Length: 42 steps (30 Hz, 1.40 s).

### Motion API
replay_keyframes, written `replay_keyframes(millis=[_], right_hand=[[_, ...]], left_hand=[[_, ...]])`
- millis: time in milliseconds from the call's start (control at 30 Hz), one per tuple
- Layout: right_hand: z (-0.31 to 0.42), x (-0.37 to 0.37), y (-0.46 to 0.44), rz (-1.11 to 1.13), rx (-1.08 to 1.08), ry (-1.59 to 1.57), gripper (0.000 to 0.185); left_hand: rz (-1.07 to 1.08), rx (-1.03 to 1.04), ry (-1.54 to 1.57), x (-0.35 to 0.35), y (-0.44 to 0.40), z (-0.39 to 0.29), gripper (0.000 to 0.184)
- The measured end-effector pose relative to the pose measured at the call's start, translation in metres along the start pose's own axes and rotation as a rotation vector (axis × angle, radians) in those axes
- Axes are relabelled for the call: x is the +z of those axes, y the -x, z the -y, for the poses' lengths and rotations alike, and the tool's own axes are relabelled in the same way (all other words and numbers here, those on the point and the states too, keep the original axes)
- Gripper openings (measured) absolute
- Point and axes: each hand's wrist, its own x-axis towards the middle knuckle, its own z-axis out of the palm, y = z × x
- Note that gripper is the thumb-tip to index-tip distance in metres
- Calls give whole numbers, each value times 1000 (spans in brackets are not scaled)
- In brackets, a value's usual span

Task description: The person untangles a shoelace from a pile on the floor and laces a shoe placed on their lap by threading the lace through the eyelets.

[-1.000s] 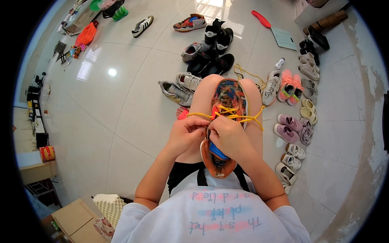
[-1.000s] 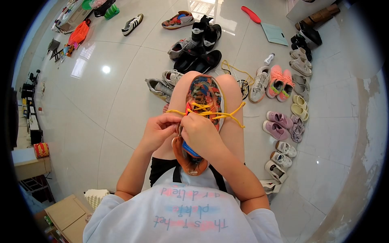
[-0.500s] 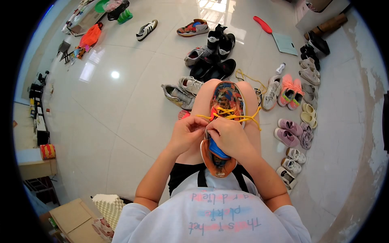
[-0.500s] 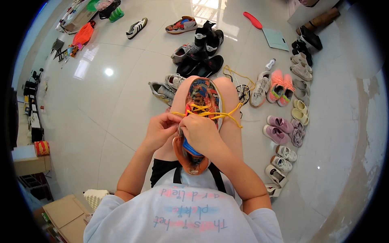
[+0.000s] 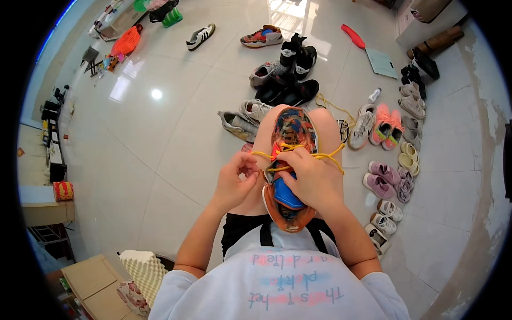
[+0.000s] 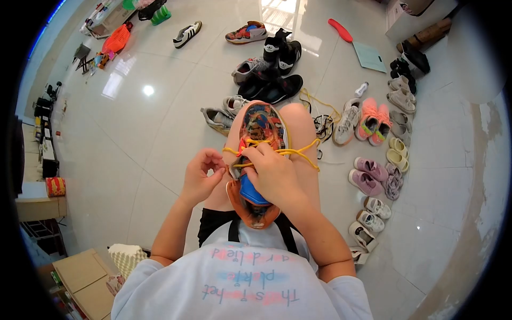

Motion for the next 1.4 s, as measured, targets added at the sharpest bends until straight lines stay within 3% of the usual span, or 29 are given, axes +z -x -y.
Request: replay_keyframes(millis=[233, 300, 500, 933, 1133, 1200, 1233, 1300, 1400], right_hand=[[-7, 22, -4, -82, -160, -141, 16], [-5, 22, -4, -41, -148, -87, 16], [-6, 19, -6, 45, -56, 17, 19], [-9, 26, -5, 71, -36, 23, 15], [-8, 23, -2, 57, -14, 27, 17], [-10, 25, -2, 15, -35, -4, 18], [-9, 27, -2, -25, -58, -32, 18], [-6, 26, -1, -33, -64, -23, 17], [-3, 26, 4, -52, -83, 22, 15]], left_hand=[[105, -132, 198, 11, -18, -9, 27], [140, -325, 452, 18, -23, -11, 24], [177, -429, 620, 11, -24, 6, 24], [138, -492, 569, -24, -13, 4, 25], [4, -391, 200, -70, 2, 22, 20], [51, -386, -192, -69, 4, 25, 19], [47, -386, -194, -59, 3, 19, 19], [1, 102, -455, -22, -4, 5, 26], [65, 82, -253, 18, -7, -14, 29]])
